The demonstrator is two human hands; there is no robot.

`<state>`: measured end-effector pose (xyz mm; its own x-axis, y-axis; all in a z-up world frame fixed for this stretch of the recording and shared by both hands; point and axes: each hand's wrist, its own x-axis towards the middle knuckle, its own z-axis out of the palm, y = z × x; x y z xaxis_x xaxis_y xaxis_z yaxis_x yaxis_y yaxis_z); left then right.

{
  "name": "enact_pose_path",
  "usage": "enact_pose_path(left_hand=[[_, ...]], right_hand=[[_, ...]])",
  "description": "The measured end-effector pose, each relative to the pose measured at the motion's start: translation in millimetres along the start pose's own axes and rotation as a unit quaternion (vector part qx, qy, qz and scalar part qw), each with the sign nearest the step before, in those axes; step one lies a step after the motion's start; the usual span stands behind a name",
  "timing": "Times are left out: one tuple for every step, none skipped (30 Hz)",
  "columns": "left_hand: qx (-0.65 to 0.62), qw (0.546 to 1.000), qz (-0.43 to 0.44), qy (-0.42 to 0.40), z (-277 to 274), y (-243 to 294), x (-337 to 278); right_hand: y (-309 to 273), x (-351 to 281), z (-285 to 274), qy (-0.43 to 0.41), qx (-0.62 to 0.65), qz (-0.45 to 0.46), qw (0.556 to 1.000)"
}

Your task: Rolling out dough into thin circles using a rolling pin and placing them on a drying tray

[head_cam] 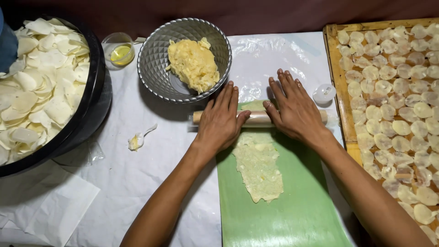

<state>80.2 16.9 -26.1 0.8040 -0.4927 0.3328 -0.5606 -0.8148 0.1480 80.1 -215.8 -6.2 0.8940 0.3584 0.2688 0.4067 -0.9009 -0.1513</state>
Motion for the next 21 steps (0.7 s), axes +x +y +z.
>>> enact_pose_path(left_hand=[[0.005,1.000,-0.011,0.010,6,-3,4],[0.003,1.000,-0.010,0.010,0,5,-5],[0.006,1.000,-0.001,0.008,-6,12,-13],[0.010,1.000,0.008,0.003,-11,19,-23],[0.008,1.000,0.008,0.001,-20,30,-35],[-0.019,1.000,0.002,-0.005,-30,41,-49],[-0.046,0.999,-0.004,-0.011,-40,52,-63],[-0.047,0.999,-0.009,-0.015,-40,58,-77],[-0.030,0.999,-0.009,-0.044,-41,65,-91],[-0.011,0.998,-0.009,-0.064,-42,71,-101],[-0.009,0.998,-0.012,-0.060,-44,74,-103],[-0.035,0.998,-0.009,-0.045,-47,77,-105],[-0.061,0.998,-0.006,-0.030,-50,80,-107],[-0.061,0.998,-0.005,-0.028,-45,72,-96],[-0.046,0.998,-0.008,-0.031,-40,64,-86],[-0.031,0.999,-0.011,-0.037,-36,56,-77],[-0.030,0.999,-0.010,-0.037,-31,48,-61],[-0.019,1.000,-0.010,-0.015,-27,38,-44],[-0.008,1.000,-0.009,0.006,-23,28,-26],[-0.006,1.000,-0.007,0.010,-21,22,-17],[0.003,1.000,0.006,0.020,-19,15,-6]], right_hand=[[1,3,0,-0.008,-0.002,0.017,1.000],[-2,-8,3,-0.009,-0.003,0.019,1.000],[-3,-18,7,0.009,-0.024,0.001,1.000],[-6,-28,12,0.026,-0.043,-0.017,0.999],[-10,-43,10,0.024,-0.042,-0.015,0.999],[-15,-59,8,0.033,-0.033,-0.046,0.998],[-20,-74,6,0.043,-0.023,-0.077,0.996],[-26,-86,-2,0.039,-0.020,-0.078,0.996],[-33,-98,-11,0.013,0.013,-0.092,0.996],[-37,-105,-22,-0.007,0.041,-0.110,0.993],[-39,-106,-22,-0.005,0.040,-0.114,0.993],[-41,-109,-22,0.003,0.037,-0.109,0.993],[-44,-113,-23,0.010,0.034,-0.104,0.994],[-35,-102,-13,0.011,0.031,-0.104,0.994],[-26,-91,-3,0.029,-0.011,-0.099,0.995],[-19,-82,7,0.046,-0.052,-0.093,0.993],[-15,-66,7,0.047,-0.052,-0.092,0.993],[-11,-48,7,0.042,-0.046,-0.068,0.996],[-6,-29,6,0.038,-0.041,-0.043,0.998],[-7,-18,4,0.043,-0.042,-0.044,0.997],[-7,-7,3,0.046,-0.016,-0.023,0.999]])
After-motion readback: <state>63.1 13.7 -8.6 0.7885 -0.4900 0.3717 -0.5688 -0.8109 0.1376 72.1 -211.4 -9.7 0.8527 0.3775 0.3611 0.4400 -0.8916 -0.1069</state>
